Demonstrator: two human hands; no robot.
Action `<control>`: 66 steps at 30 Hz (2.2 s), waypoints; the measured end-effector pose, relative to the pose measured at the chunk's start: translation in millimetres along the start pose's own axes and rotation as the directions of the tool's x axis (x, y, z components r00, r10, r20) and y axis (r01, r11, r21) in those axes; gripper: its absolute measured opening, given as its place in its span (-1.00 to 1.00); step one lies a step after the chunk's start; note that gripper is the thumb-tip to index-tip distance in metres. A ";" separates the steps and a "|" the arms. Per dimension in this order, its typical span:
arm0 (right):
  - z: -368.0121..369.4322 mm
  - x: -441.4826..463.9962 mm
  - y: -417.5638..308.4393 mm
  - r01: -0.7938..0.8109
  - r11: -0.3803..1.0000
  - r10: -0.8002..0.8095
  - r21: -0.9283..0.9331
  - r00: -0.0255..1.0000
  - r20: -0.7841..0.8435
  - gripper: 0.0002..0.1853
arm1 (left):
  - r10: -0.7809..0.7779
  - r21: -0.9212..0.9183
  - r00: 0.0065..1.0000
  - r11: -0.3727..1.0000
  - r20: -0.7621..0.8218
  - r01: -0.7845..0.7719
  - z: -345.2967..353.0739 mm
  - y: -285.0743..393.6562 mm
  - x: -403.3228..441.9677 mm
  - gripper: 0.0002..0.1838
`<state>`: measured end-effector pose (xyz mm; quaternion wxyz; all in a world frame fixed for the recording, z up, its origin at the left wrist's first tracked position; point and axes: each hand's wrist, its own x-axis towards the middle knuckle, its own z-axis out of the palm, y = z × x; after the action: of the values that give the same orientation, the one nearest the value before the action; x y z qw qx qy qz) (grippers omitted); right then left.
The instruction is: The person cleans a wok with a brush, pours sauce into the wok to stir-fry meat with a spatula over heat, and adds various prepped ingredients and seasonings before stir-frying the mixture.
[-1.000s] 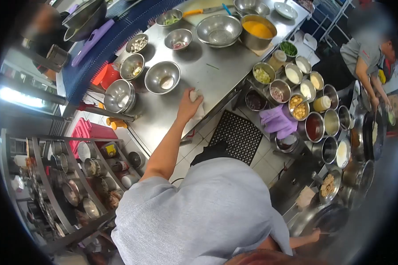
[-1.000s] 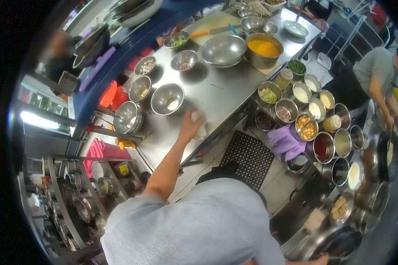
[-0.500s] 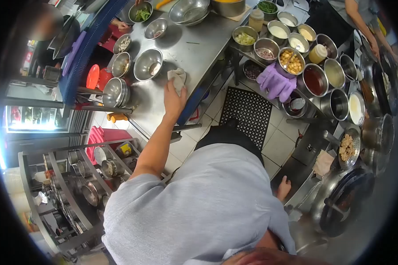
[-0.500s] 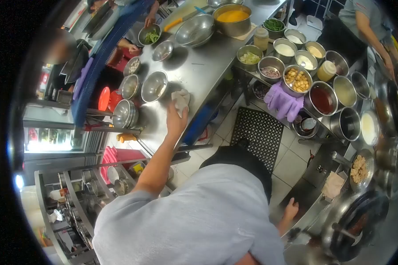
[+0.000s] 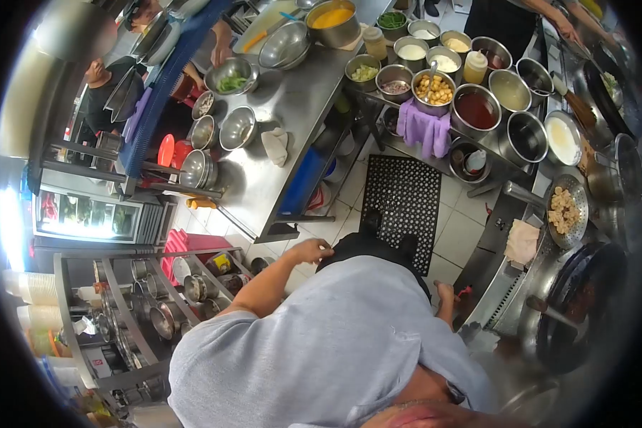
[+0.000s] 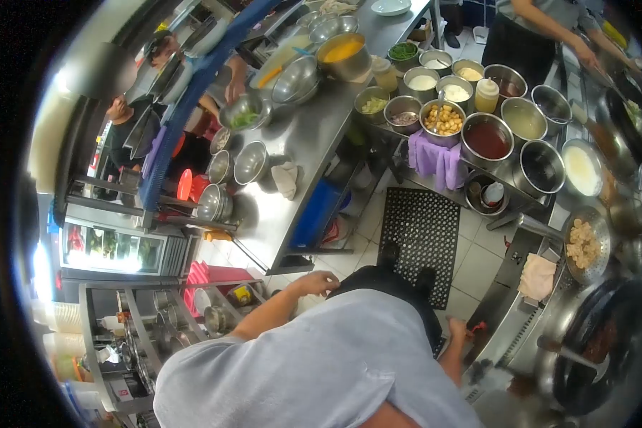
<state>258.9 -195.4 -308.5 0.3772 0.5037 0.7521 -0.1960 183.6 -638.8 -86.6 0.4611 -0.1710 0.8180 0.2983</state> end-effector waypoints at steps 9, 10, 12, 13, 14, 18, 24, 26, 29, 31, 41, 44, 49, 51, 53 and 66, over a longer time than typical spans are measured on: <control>-27.0 -1.2 -6.1 0.013 0.563 -0.420 0.826 0.866 0.273 -0.54 | -0.101 -0.483 0.499 0.470 -0.861 -0.739 -232.5 -3.1 -36.3 -0.81; -16.5 9.0 -7.4 0.071 0.589 -0.451 0.805 0.856 0.254 -0.61 | -0.138 -0.465 0.450 0.404 -0.882 -0.788 -252.7 -11.8 -40.6 -0.79; -19.7 5.0 -21.4 0.143 0.604 -0.486 0.784 0.846 0.220 -0.66 | -0.242 -0.536 0.490 0.188 -0.837 -0.823 -290.2 -45.1 -33.6 -0.79; -26.1 -15.3 -27.6 0.206 0.697 -0.464 0.687 0.860 0.213 -0.65 | -0.239 -0.538 0.494 0.175 -0.836 -0.825 -306.0 -58.2 -30.2 -0.79; -31.6 -31.9 -37.8 0.260 0.776 -0.443 0.575 0.874 0.202 -0.63 | -0.274 -0.576 0.531 0.117 -0.802 -0.809 -320.8 -68.0 -27.7 -0.78; -32.3 -61.9 -80.6 0.288 0.802 -0.481 0.523 0.830 0.280 -0.68 | -0.274 -0.589 0.564 0.008 -0.779 -0.808 -356.6 -85.0 -7.3 -0.77; -21.0 -65.5 -198.0 0.535 0.755 -0.641 0.380 0.725 0.253 -0.63 | -0.209 -0.643 0.623 0.039 -0.754 -0.765 -385.7 -71.6 20.6 -0.77; -25.3 -115.4 -251.7 0.570 0.715 -0.676 0.405 0.712 0.191 -0.66 | -0.181 -0.678 0.662 0.035 -0.727 -0.735 -392.8 -75.0 34.2 -0.79; -19.7 -178.4 -339.6 0.682 0.541 -0.826 0.493 0.541 0.158 -0.66 | -0.166 -0.688 0.677 0.011 -0.717 -0.726 -401.2 -67.1 36.5 -0.81; -17.5 -229.0 -394.9 0.735 0.450 -0.891 0.507 0.407 0.201 -0.66 | -0.181 -0.673 0.662 0.004 -0.728 -0.739 -409.3 -68.2 34.4 -0.82; 27.8 -351.2 -630.5 0.943 -0.014 -0.995 0.333 -0.045 0.085 -0.66 | -0.320 -0.613 0.611 -0.110 -0.724 -0.783 -477.3 -81.2 52.7 -0.73; 51.5 -331.6 -638.8 0.948 -0.306 -0.935 0.089 -0.281 -0.219 -0.68 | -0.426 -0.540 0.570 -0.204 -0.702 -0.817 -512.7 -59.2 69.9 -0.58; 44.8 -330.4 -629.7 0.947 -0.230 -0.970 0.226 -0.206 -0.127 -0.74 | -0.454 -0.550 0.503 -0.032 -0.735 -0.834 -575.1 -31.2 102.4 -0.54; 44.0 -330.6 -632.5 0.920 -0.222 -0.973 0.322 -0.191 -0.127 -0.78 | -0.486 -0.539 0.502 -0.072 -0.716 -0.839 -596.3 -29.8 116.5 -0.56; 41.8 -332.1 -633.2 0.922 -0.200 -0.979 0.332 -0.177 -0.097 -0.78 | -0.381 -0.474 0.421 0.053 -0.823 -0.879 -620.4 -43.6 126.3 -0.54; 40.4 -330.5 -631.8 0.909 -0.261 -0.965 0.326 -0.251 -0.072 -0.83 | 0.011 -0.169 0.235 0.661 -0.972 -0.731 -673.3 -175.0 215.2 -0.48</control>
<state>-229.5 -686.9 -135.4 0.0893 -0.2606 0.7777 -0.5651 -269.6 -1208.2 -61.5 -0.2605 -0.2264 0.7949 0.4990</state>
